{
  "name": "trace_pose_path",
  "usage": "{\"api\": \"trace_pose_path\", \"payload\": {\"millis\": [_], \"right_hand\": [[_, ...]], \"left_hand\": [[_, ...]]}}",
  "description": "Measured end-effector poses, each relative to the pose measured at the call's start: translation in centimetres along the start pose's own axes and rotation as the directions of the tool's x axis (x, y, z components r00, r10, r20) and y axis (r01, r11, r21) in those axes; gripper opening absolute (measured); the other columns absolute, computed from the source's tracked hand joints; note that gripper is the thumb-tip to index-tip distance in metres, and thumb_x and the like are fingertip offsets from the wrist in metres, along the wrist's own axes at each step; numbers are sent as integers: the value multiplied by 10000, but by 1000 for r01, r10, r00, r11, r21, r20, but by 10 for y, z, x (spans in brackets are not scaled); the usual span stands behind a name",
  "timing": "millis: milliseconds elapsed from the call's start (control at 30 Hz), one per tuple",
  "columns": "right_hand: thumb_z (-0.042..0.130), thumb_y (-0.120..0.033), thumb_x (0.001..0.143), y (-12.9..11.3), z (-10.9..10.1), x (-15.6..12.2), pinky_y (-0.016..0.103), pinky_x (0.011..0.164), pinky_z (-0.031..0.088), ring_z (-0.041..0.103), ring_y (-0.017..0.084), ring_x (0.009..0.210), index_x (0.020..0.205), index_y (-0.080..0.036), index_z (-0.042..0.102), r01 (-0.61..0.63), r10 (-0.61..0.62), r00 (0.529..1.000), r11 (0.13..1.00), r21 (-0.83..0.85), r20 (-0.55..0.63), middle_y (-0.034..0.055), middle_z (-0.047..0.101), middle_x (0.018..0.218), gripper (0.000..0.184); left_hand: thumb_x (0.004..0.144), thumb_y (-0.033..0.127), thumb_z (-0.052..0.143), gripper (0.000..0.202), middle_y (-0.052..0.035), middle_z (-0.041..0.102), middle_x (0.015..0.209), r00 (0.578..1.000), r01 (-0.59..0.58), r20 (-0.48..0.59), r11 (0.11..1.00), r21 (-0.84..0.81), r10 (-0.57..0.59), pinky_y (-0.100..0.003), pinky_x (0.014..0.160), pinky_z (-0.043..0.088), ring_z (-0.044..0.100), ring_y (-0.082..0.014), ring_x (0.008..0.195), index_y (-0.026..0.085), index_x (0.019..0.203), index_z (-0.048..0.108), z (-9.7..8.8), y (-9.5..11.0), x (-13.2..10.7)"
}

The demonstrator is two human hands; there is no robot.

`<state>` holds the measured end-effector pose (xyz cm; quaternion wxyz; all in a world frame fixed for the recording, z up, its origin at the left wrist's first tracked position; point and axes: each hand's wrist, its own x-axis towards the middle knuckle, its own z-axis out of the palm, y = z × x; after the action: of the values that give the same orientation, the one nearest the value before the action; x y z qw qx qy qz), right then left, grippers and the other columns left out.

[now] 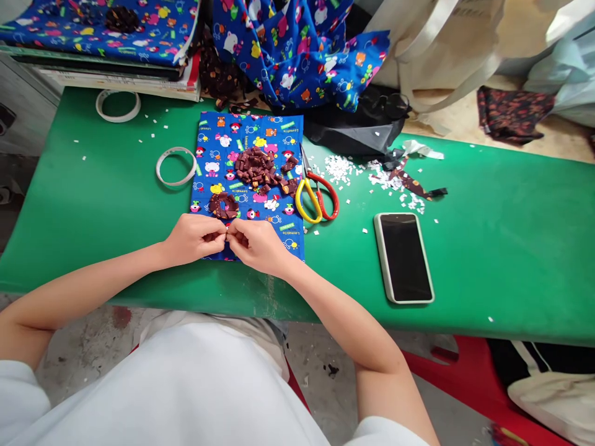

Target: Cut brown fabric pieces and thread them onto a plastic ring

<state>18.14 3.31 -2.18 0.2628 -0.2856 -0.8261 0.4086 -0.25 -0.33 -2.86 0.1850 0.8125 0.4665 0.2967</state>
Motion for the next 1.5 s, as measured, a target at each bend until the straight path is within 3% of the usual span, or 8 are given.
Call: {"api": "trace_pose_path", "payload": {"millis": [300,567,900,1067,1300,1500], "right_hand": [[486,-158,771,-5,-1,2,182,442,283,332,44,441,652,-191,490,-60,61,998,996,70,-12,-70,418,503,124],[504,-201,753,-7,-6,3,180,436,274,310,44,454,648,-188,503,-137,133,991,978,156,34,-70,412,500,106],[519,-250,794,-5,-6,1,175,405,271,334,43,432,669,-191,492,-137,131,990,978,158,51,-64,435,507,141],[529,-240,781,-5,-5,1,181,413,284,340,47,432,653,-188,506,-123,123,992,986,116,2,-55,449,498,140],[512,-199,684,-11,3,1,190,443,293,340,51,454,566,-180,493,-199,210,969,975,98,-126,-49,425,473,121],[526,-225,675,-13,1,2,196,436,278,329,49,454,574,-171,530,-241,262,960,953,183,-102,-51,419,475,114]], "left_hand": [[734,174,531,155,61,494,467,994,96,-41,992,-85,-100,-169,492,303,403,-44,445,159,585,570,-3,6,2],[735,199,531,157,56,517,472,985,172,24,965,-196,-171,-163,487,311,408,-45,448,160,618,628,-9,10,4],[774,241,550,187,48,586,512,980,199,63,950,-242,-189,-165,505,339,449,-47,466,165,650,668,-11,9,6],[785,230,555,178,51,602,521,979,200,71,954,-223,-189,-170,517,347,467,-49,476,169,660,666,-12,9,5],[767,238,548,191,32,614,528,979,203,48,963,-180,-198,-185,518,333,478,-65,494,173,631,665,-7,9,6],[732,203,569,164,58,538,454,967,253,34,925,-283,-254,-167,488,331,427,-39,443,154,600,651,-9,14,5]]}}
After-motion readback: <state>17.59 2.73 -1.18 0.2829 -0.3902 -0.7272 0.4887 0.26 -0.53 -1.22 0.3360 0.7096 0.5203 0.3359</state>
